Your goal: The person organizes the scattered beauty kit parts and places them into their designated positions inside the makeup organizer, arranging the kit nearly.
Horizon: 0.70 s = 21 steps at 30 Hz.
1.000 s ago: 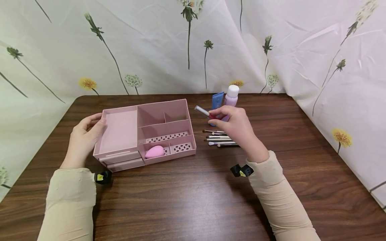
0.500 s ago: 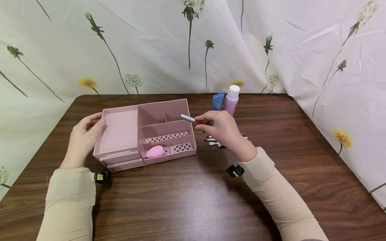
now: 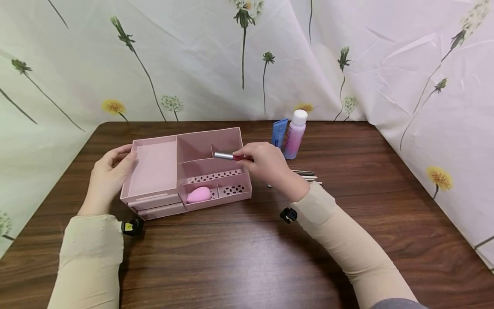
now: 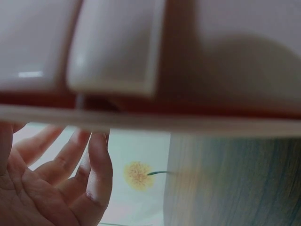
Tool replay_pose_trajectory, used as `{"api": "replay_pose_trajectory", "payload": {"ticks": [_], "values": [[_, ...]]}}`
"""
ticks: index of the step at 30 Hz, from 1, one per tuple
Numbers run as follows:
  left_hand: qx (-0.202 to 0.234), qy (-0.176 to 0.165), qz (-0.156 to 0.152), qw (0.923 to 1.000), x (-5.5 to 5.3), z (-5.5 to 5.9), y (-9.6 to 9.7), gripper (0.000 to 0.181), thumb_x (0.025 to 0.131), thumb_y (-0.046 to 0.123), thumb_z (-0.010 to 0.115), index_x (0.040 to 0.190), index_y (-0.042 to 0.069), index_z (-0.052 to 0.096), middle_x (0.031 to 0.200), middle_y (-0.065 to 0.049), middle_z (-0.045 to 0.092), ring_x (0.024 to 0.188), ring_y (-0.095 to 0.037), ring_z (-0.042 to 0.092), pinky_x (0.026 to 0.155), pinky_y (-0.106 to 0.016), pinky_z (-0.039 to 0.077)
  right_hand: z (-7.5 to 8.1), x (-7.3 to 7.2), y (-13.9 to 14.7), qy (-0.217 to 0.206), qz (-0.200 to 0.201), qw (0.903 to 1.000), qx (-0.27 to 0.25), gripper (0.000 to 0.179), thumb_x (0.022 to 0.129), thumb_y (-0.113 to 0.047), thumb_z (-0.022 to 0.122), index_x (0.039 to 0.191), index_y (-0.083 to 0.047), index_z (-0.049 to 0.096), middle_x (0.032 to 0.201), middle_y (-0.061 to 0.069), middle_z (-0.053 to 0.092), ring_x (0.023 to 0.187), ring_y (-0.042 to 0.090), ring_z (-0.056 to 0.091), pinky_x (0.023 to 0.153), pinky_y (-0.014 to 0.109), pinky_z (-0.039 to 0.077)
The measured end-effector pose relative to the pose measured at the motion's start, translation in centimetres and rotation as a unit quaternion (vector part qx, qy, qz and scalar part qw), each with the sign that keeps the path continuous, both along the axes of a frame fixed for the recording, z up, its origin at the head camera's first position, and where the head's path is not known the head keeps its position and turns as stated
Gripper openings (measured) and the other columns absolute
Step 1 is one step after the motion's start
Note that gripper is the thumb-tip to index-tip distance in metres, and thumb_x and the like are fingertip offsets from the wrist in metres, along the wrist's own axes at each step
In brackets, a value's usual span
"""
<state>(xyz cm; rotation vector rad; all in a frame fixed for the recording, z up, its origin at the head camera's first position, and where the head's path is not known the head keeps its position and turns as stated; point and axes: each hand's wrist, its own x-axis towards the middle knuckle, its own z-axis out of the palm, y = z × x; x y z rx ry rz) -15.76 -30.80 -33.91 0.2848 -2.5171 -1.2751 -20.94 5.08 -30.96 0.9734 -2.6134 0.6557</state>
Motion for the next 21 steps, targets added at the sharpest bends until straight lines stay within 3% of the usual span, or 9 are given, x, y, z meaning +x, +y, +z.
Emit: {"api": "replay_pose_trajectory", "payload": {"ticks": [10, 21], "values": [[-0.006, 0.000, 0.001, 1.0000, 0.0, 0.0, -0.1, 0.061, 0.098, 0.045, 0.053, 0.144, 0.005, 0.050, 0.091, 0.030, 0.047, 0.085, 0.013, 0.046, 0.073, -0.011, 0.037, 0.0, -0.6, -2.8, -0.019, -0.007, 0.9983, 0.055, 0.019, 0.092, -0.024, 0.071, 0.110, -0.024, 0.077, 0.106, -0.009, 0.075, 0.094, 0.013, 0.068, 0.074, 0.036, 0.054], [-0.011, 0.005, 0.003, 0.9999, 0.2, 0.0, 0.1, 0.060, 0.098, 0.045, 0.053, 0.143, 0.004, 0.051, 0.091, 0.031, 0.046, 0.084, 0.015, 0.045, 0.073, -0.010, 0.037, -1.3, -0.7, -5.4, -0.044, -0.004, 0.9943, 0.097, 0.022, 0.095, -0.024, 0.067, 0.115, -0.028, 0.075, 0.114, -0.010, 0.073, 0.107, 0.012, 0.065, 0.081, 0.038, 0.055]]}}
